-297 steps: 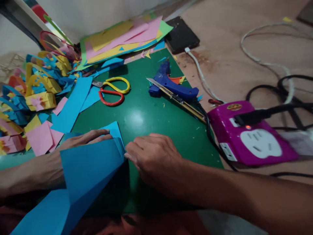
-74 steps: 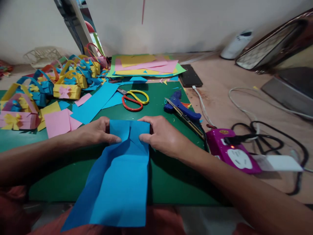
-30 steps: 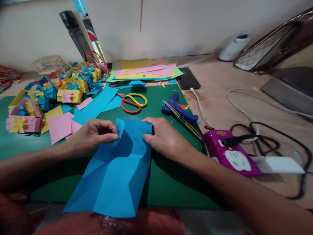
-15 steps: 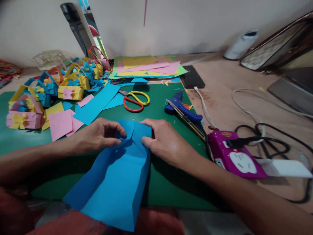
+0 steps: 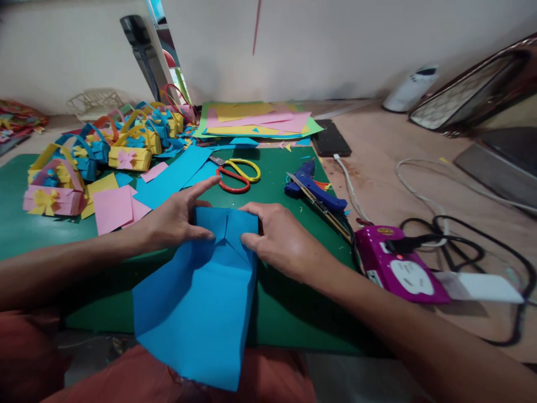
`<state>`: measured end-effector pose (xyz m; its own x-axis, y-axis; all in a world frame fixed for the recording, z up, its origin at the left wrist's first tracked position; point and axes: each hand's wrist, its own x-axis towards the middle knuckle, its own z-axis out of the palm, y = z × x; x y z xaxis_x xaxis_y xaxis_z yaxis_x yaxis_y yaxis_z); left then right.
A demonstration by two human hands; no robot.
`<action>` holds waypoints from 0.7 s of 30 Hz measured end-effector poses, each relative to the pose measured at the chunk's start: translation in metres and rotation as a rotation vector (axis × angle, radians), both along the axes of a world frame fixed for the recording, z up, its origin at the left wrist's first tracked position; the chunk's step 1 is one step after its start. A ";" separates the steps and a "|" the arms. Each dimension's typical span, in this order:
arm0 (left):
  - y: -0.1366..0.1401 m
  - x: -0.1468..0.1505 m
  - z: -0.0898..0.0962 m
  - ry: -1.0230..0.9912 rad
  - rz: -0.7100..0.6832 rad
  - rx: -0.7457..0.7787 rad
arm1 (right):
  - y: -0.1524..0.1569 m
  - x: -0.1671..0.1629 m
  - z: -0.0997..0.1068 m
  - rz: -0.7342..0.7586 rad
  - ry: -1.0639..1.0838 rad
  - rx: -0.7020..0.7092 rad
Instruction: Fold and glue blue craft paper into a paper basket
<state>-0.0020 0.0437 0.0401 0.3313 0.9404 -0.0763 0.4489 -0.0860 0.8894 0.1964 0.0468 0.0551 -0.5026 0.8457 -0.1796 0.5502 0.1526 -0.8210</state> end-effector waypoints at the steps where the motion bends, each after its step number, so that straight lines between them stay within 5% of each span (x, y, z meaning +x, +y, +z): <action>1: 0.002 0.000 -0.001 0.012 -0.015 -0.028 | 0.001 0.000 0.000 0.011 -0.013 0.003; 4: 0.009 -0.001 -0.002 0.084 -0.069 -0.099 | 0.006 -0.002 -0.004 0.038 -0.055 -0.005; 10: 0.019 0.000 -0.002 0.295 -0.124 0.006 | 0.022 -0.010 -0.009 0.147 -0.268 0.022; 21: 0.041 0.003 0.003 0.649 -0.510 0.113 | 0.043 -0.038 0.005 0.412 -0.778 0.023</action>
